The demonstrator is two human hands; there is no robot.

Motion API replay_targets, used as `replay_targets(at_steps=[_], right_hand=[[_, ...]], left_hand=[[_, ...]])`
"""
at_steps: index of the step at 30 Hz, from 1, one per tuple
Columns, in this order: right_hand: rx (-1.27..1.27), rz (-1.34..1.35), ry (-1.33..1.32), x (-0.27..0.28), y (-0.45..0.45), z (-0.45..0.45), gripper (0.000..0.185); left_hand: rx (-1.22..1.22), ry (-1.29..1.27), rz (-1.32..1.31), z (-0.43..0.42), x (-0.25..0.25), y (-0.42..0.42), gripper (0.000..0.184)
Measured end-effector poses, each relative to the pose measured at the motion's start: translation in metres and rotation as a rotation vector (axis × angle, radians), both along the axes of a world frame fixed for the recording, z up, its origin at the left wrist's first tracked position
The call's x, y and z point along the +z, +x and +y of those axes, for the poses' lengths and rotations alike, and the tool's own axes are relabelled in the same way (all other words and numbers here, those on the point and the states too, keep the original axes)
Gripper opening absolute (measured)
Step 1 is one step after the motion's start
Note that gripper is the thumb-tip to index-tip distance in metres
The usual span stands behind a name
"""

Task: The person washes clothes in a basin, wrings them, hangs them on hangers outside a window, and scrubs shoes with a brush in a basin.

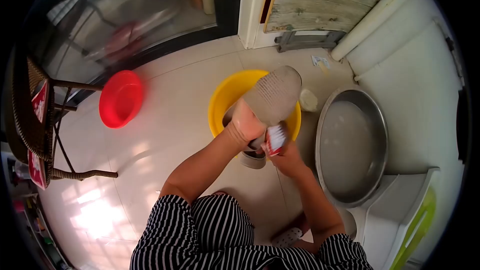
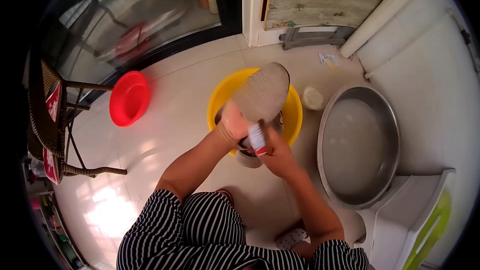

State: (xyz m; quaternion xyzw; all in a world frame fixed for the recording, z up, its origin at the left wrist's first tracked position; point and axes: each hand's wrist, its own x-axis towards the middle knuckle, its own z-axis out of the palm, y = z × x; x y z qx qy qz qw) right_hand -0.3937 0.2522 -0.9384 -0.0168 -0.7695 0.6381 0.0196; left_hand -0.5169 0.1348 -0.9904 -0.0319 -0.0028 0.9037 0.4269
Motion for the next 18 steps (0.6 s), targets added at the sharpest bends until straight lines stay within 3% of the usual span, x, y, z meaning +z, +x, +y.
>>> replay_targets(at_steps=[1,3,6,8,11,13,15,17,18], right_hand=[[-0.115,-0.161,-0.221,0.013,-0.003,0.002,0.02],[-0.374,0.02,-0.26,0.03,-0.025,0.011,0.018],[-0.471,-0.089,-0.182,0.015,-0.066,0.026,0.027],[-0.303,0.087,-0.007,-0.017,-0.085,0.022,0.037],[-0.158,-0.022,0.122,-0.018,-0.081,0.01,0.044],[-0.142,0.026,0.177,-0.025,-0.08,0.02,0.051],[-0.288,0.042,0.466,-0.016,-0.081,0.031,0.06],[-0.349,0.127,0.524,0.001,-0.074,0.03,0.059],[-0.242,-0.038,0.671,0.011,-0.072,0.03,0.056]], left_hand=[[-0.005,-0.071,0.098,-0.007,-0.002,-0.001,0.033],[-0.006,-0.273,0.393,-0.021,-0.006,0.001,0.033],[0.037,-0.6,0.824,-0.023,-0.014,0.015,0.034],[0.121,-0.804,1.064,-0.014,-0.019,0.022,0.034],[0.226,-1.002,1.293,-0.006,-0.021,0.023,0.035],[0.262,-1.09,1.446,-0.003,-0.018,0.022,0.035],[0.273,-1.163,1.591,-0.003,-0.014,0.02,0.036],[0.281,-1.21,1.691,-0.005,-0.013,0.018,0.036],[0.284,-1.234,1.729,-0.005,-0.013,0.018,0.037]])
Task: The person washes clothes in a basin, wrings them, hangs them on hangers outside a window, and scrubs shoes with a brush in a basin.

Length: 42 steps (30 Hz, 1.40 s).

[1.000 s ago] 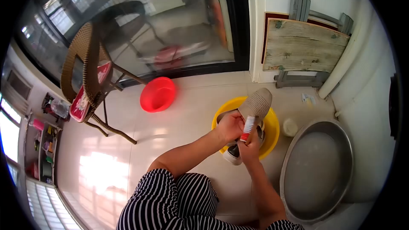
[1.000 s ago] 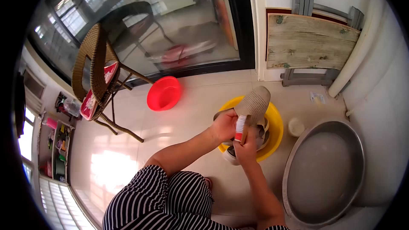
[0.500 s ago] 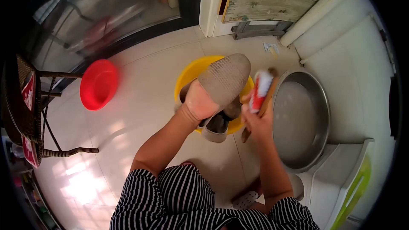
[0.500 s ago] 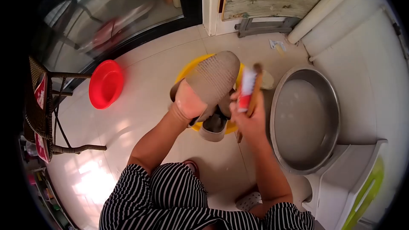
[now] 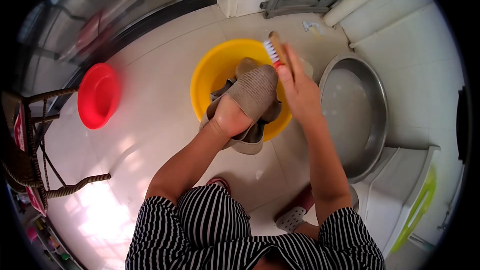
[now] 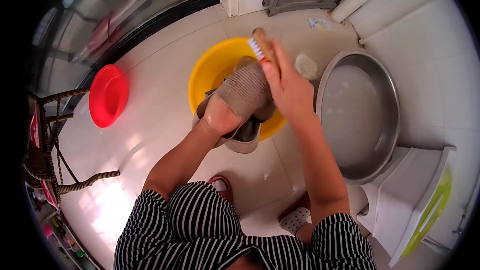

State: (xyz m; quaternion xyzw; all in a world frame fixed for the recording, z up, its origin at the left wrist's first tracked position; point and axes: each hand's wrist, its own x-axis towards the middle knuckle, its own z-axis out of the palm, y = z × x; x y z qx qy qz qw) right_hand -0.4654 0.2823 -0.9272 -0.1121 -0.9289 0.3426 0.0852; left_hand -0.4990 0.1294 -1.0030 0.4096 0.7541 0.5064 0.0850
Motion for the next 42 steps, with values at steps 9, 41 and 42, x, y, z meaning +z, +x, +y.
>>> replay_targets(at_steps=[9,41,42], right_hand=[[0.074,-0.099,0.263,-0.056,-0.01,-0.032,0.05],[0.005,-0.106,0.266,-0.072,-0.007,-0.022,0.045],[0.003,-0.103,0.261,-0.075,-0.018,-0.018,0.045]], left_hand=[[0.06,-0.18,0.117,-0.001,-0.012,-0.002,0.041],[0.119,0.613,-0.814,0.006,-0.031,0.011,0.04],[0.122,0.425,-0.599,0.003,-0.025,0.007,0.041]])
